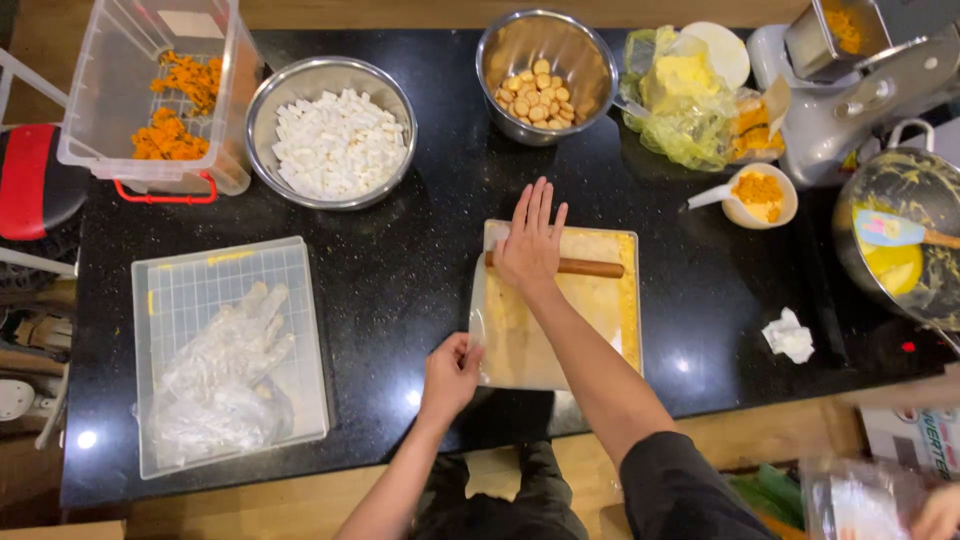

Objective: The person flattens a yellow mixture inside a plastic bag on a cutting board using a rolling pin. They then move to a stove and stir a yellow liquid in a pot with a spatula before adding white cubes from a bowl into the pot.

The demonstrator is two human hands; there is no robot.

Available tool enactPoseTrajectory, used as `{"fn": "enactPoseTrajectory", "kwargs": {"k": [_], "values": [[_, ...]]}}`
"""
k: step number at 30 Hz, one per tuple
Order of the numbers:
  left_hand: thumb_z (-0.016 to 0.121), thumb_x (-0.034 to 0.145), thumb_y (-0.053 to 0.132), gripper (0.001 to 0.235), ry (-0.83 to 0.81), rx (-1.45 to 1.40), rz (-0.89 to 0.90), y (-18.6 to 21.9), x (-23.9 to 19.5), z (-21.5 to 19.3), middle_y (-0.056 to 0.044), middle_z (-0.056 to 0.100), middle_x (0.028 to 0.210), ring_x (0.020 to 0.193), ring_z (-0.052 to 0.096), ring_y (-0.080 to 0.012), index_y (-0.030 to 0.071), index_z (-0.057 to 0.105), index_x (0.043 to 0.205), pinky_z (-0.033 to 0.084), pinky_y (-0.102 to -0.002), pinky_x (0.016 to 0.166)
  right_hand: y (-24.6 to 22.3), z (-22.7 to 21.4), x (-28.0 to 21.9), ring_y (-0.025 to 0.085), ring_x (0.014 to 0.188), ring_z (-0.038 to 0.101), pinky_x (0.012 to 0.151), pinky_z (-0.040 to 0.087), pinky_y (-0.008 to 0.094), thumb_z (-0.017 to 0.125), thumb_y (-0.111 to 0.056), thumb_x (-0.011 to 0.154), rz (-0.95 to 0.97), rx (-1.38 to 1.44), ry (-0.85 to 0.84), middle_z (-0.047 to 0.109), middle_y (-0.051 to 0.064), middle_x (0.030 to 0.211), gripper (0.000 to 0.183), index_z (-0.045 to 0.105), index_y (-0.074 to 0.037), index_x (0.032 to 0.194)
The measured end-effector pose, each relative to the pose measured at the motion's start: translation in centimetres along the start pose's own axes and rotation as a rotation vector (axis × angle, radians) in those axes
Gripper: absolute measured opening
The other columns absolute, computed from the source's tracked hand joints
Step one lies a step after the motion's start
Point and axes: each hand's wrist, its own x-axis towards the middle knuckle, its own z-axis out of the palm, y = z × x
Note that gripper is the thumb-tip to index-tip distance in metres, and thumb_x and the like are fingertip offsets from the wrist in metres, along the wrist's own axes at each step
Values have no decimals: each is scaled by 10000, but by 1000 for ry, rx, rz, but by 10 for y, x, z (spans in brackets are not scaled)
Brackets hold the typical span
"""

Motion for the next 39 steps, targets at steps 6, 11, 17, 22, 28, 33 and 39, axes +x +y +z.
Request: {"fn": "enactPoseTrajectory", "kwargs": {"k": [6,11,17,22,28,33,39], "values": [[811,1058,204,120,-10,-65,-14,9,2,-3,-93,784,795,727,742,-228,112,881,1089,622,-401,685,-1,4,-119,409,1794,208,1426,147,605,417,-337,1176,-96,107,-70,279,252,1924,747,309,10,1828],[813,1058,194,121,-18,-68,4,-1,4,-1,-105,783,803,734,741,-243,94,874,1089,623,-407,689,11,35,-75,361,1688,390,1452,130,609,314,-479,1220,-65,65,-117,441,173,1796,623,456,-97,1692],[806,1057,161,124,-11,-66,42,4,-5,-6,-131,777,814,742,741,-256,98,876,1138,624,-417,682,-3,-5,-118,404,1778,257,1441,138,613,385,-357,1205,-116,149,-99,338,216,1909,713,344,-12,1827],[773,1088,161,195,-13,-108,60,13,-9,-9,-119,775,811,723,704,-207,77,881,1228,614,-387,667,-3,-13,-194,360,1779,237,1427,170,551,408,-272,1207,-138,248,-159,279,144,1941,683,309,-63,1850],[672,1167,300,428,-71,2,-14,47,-43,-28,-200,842,965,852,791,-297,35,785,1485,646,-448,751,1,-29,-106,391,1758,314,1439,195,575,388,-365,1264,-101,271,-65,398,167,1888,640,404,-52,1821],[589,1197,211,426,-152,-148,-27,28,-57,-20,-212,835,821,678,856,-285,-37,732,1512,751,-392,631,-3,-1,-55,427,1822,54,1446,87,672,316,-348,1253,83,220,-74,83,230,1970,727,144,-17,1876],[576,1207,157,433,-139,-265,-3,-1,-45,-6,-289,811,836,696,856,-327,-84,687,1549,776,-441,661,-29,-37,-132,454,1777,242,1393,228,685,359,-364,1216,43,128,-168,327,311,1882,734,323,72,1805]]}}
